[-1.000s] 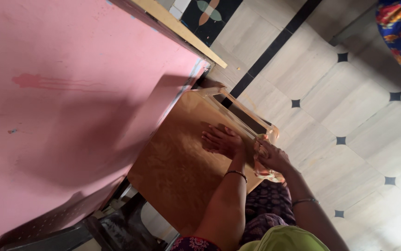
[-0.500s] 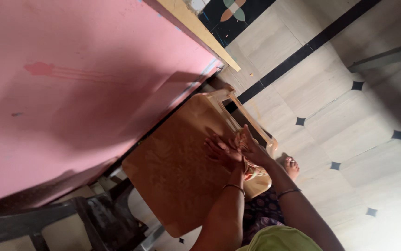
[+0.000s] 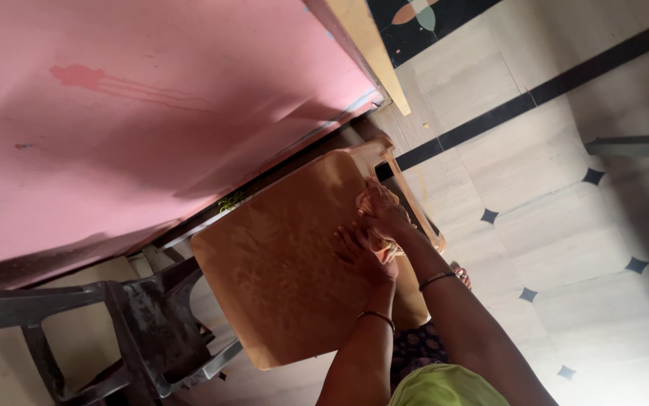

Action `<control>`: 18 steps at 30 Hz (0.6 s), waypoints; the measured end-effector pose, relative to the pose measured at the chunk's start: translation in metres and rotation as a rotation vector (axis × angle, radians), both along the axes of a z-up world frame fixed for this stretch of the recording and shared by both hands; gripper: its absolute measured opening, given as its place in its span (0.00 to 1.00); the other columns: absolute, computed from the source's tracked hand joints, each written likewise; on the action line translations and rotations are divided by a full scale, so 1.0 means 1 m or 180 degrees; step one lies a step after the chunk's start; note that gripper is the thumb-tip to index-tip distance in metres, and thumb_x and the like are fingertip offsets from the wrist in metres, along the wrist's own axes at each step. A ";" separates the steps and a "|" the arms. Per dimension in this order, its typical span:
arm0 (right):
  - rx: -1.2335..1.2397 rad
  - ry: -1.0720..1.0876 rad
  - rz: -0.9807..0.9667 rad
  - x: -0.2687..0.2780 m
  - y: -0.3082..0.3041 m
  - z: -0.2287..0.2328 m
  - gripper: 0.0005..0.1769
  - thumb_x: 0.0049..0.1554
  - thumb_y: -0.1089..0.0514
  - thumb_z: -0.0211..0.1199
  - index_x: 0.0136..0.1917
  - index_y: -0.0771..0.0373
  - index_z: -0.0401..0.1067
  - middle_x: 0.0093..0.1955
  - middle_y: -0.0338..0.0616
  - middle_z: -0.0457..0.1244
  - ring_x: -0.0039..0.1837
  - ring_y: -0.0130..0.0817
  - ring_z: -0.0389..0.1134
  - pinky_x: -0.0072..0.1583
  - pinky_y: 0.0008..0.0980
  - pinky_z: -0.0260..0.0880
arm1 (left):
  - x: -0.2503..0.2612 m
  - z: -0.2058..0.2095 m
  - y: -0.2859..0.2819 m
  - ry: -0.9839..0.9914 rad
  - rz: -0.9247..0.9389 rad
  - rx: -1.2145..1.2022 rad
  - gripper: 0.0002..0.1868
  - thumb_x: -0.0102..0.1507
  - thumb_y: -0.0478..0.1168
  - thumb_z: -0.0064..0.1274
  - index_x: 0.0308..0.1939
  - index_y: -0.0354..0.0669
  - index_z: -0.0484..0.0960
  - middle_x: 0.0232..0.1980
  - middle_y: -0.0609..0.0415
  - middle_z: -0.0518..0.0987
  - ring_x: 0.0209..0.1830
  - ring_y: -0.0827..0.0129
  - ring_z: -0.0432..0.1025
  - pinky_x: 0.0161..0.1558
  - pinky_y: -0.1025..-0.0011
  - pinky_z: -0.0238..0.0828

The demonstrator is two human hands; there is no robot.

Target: The person wipes down a black plastic chair and a wooden stool using a cloth, then picks up a metal cup and a small bottle, and wipes the top surface of the stool again.

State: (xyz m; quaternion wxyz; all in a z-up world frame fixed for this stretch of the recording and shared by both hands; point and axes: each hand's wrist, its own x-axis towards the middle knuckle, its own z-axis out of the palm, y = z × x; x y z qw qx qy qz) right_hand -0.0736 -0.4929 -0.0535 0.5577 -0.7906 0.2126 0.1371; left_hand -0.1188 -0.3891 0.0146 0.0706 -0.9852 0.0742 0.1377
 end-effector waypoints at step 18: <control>-0.1307 -0.0935 0.0362 0.115 -0.020 -0.020 0.61 0.53 0.38 0.68 0.83 0.49 0.29 0.83 0.54 0.43 0.75 0.62 0.53 0.66 0.55 0.60 | -0.010 -0.031 0.009 -0.1430 -0.0245 -0.1025 0.30 0.74 0.57 0.30 0.70 0.41 0.69 0.79 0.34 0.59 0.82 0.43 0.50 0.75 0.32 0.38</control>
